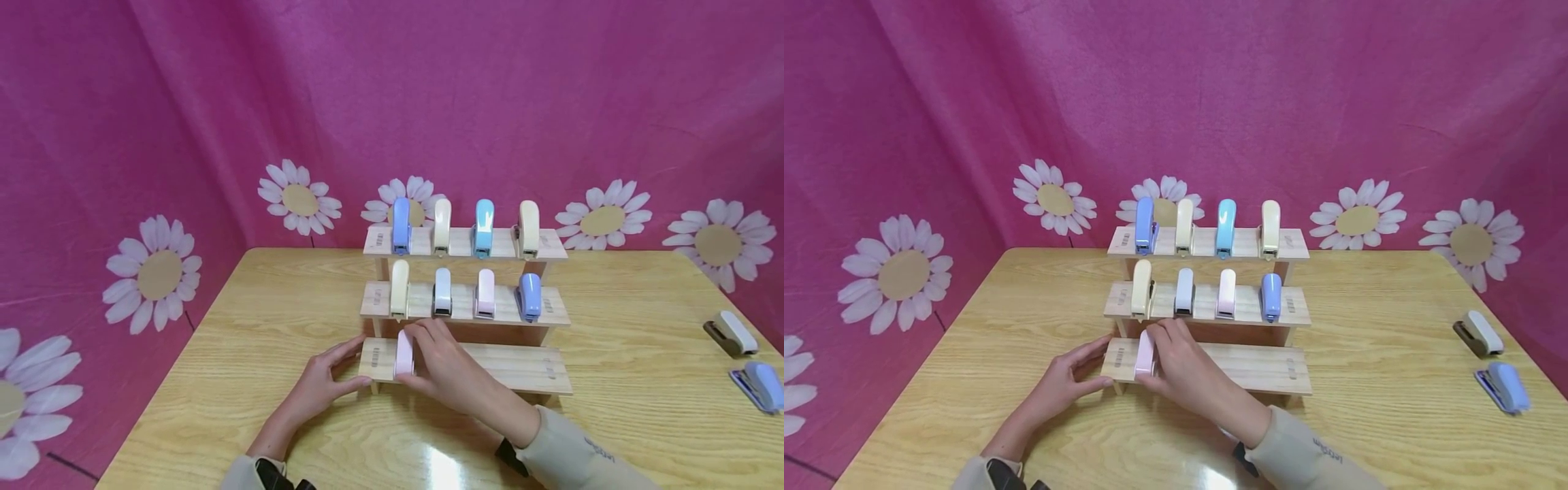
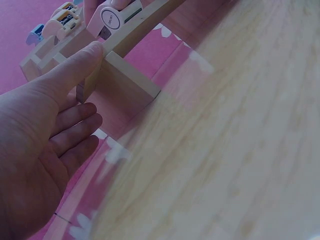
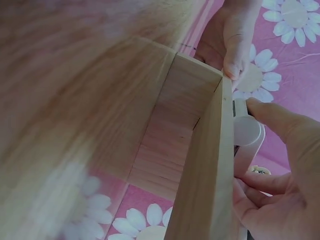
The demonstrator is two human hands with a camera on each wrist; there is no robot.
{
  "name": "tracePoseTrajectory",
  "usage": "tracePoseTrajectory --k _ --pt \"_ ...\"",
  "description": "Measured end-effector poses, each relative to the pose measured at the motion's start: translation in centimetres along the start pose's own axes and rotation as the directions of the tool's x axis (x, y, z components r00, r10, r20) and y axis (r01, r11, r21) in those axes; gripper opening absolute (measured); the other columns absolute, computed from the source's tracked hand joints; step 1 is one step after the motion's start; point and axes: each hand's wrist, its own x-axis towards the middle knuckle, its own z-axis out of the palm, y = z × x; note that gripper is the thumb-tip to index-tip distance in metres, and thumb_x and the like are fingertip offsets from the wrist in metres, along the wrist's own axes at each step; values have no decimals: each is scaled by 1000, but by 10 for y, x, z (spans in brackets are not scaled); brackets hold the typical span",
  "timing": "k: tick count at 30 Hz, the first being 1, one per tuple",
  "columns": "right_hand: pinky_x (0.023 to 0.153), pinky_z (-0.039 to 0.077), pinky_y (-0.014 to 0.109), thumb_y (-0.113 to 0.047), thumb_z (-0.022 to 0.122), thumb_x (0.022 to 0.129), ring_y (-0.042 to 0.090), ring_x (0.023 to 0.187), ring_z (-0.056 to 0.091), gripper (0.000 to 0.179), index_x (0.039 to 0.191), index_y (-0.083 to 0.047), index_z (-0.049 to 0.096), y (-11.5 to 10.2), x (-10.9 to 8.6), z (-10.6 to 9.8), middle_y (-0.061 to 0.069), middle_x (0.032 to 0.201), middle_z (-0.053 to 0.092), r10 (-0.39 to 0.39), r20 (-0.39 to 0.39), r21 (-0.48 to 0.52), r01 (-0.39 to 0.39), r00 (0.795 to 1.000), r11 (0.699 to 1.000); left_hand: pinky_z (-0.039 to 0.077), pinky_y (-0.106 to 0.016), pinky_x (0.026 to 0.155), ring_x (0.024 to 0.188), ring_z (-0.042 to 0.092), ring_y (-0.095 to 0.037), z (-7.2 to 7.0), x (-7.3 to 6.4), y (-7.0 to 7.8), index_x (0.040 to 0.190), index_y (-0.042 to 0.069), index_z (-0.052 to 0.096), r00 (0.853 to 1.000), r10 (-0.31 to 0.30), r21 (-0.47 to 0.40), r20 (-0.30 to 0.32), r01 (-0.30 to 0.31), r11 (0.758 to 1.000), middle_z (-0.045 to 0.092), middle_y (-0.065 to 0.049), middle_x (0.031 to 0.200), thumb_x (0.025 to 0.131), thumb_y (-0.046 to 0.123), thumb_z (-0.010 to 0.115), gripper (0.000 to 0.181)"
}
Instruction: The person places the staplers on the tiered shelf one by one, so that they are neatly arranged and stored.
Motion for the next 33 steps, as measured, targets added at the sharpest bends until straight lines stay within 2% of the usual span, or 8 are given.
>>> tracePoseTrajectory --k 4,8,13,17,22,24,27,33 --pt "89 57 33 -36 83 77 22 107 54 66 122 3 57 2 -1 2 11 117 60 -20 -27 -6 19 999 1000 51 -34 106 126 57 -35 1 0 -1 143 -1 46 1000 7 -6 -2 -7 1000 53 -22 142 82 15 79 71" --pt "91 59 31 -38 84 75 22 108 55 69 124 3 58 3 -5 0 11 117 60 -78 -93 -39 75 993 996 51 -35 106 127 57 -35 1 1 -1 144 -1 46 1000 14 -9 7 -14 1000 53 -22 142 82 16 78 72" --pt "94 59 33 -37 83 77 21 112 56 66 125 1 57 6 -12 -13 9 119 60 -154 -149 17 159 977 987 51 -36 107 127 57 -35 1 0 -2 144 1 46 1000 6 6 5 -6 1000 52 -22 143 82 19 79 72" --pt "97 57 33 -39 73 87 24 113 57 60 127 2 56 17 -18 -27 12 122 60 -234 -225 73 256 946 964 50 -36 107 128 57 -34 0 0 -2 145 3 46 1000 -14 15 -1 14 1000 52 -21 144 82 22 79 73" --pt "108 44 12 -45 62 94 21 110 58 59 127 4 58 38 -32 -46 12 119 62 -270 -333 106 321 904 941 49 -36 108 128 57 -35 0 0 0 145 3 45 1000 -27 2 5 27 1000 51 -21 145 82 22 79 74" --pt "109 40 7 -47 61 94 18 110 58 60 123 6 60 48 -40 -55 15 116 64 -267 -376 113 330 887 937 49 -36 108 128 57 -35 1 0 0 145 3 46 1000 -30 0 5 30 1000 51 -21 145 82 21 79 74" --pt "110 41 9 -46 63 92 12 112 58 62 117 11 62 66 -52 -68 19 110 65 -259 -436 100 332 862 938 50 -35 107 128 57 -33 1 0 0 145 4 47 999 -37 5 0 37 999 52 -19 145 82 22 79 73" --pt "108 39 5 -50 61 92 1 112 54 66 114 12 64 104 -85 -94 22 105 66 -177 -457 35 216 872 976 50 -34 108 129 56 -32 2 0 -1 144 5 47 999 -40 -4 -3 40 999 52 -18 145 82 21 79 72"
